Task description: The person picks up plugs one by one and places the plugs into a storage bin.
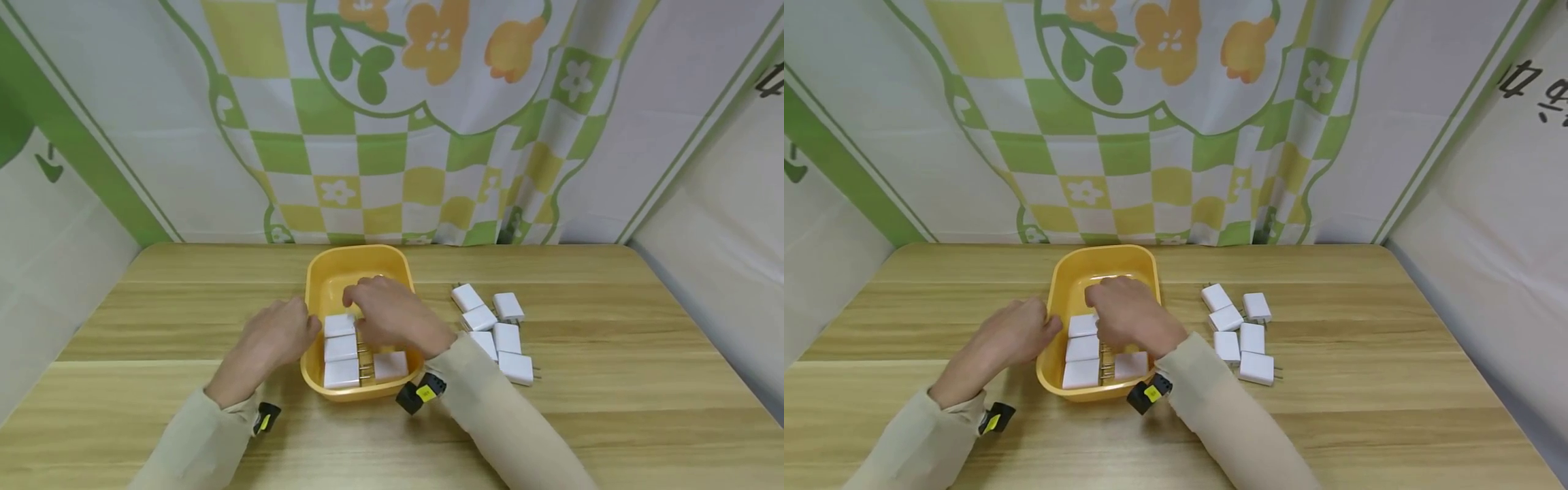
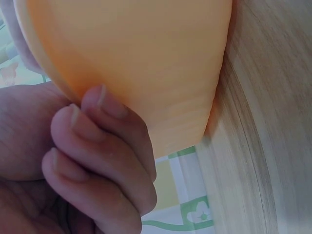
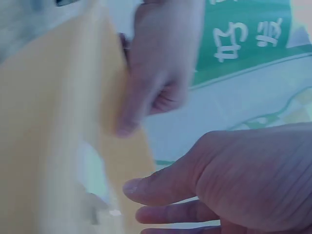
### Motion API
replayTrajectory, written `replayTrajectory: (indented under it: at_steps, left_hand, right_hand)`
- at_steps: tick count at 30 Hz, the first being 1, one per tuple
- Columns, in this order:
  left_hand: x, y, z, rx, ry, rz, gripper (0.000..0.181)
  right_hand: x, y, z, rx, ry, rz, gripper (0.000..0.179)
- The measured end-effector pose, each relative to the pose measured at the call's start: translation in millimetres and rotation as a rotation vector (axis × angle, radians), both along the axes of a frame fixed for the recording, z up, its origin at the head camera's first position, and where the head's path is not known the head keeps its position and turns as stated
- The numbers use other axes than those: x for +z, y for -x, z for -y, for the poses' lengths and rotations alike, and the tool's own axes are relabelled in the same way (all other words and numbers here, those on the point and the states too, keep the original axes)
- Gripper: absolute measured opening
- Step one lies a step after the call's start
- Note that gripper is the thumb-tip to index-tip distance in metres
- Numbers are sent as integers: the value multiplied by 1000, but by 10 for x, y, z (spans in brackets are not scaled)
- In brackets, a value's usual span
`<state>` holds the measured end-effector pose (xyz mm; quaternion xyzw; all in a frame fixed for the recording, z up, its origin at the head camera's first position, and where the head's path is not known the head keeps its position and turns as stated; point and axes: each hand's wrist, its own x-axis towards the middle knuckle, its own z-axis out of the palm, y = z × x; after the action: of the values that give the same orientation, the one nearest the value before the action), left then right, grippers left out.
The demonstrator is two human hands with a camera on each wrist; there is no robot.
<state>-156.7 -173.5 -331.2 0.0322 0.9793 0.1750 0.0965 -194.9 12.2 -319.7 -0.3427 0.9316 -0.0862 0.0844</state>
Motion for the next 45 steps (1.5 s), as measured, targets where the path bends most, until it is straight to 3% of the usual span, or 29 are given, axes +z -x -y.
replayTrajectory:
  at_steps: [10, 17, 21, 24, 28, 35, 45]
  left_hand:
    - [-12, -7, 13, -8, -10, -16, 38]
    - [-15, 1, 13, -3, -14, -6, 38]
    - [-19, 1, 12, -7, -19, -7, 38]
    - [-21, -1, 11, -8, -25, -5, 38]
    - [-15, -3, 8, -3, -22, 1, 39]
    - [-11, -6, 8, -1, -26, 5, 39]
    - [-11, -8, 8, -2, -29, 2, 39]
  right_hand:
    - [288, 100, -412, -118, 122, 70, 38]
    - [304, 309, -786, -232, 223, 11, 40]
    - [275, 418, -1019, -369, 248, 41, 44]
    - [232, 471, -1153, -470, 219, 108, 50]
    - [162, 509, -1244, -530, 123, 182, 56]
    - [70, 526, -1291, -601, 32, 273, 33]
    - [-31, 555, -1298, -635, 19, 338, 35]
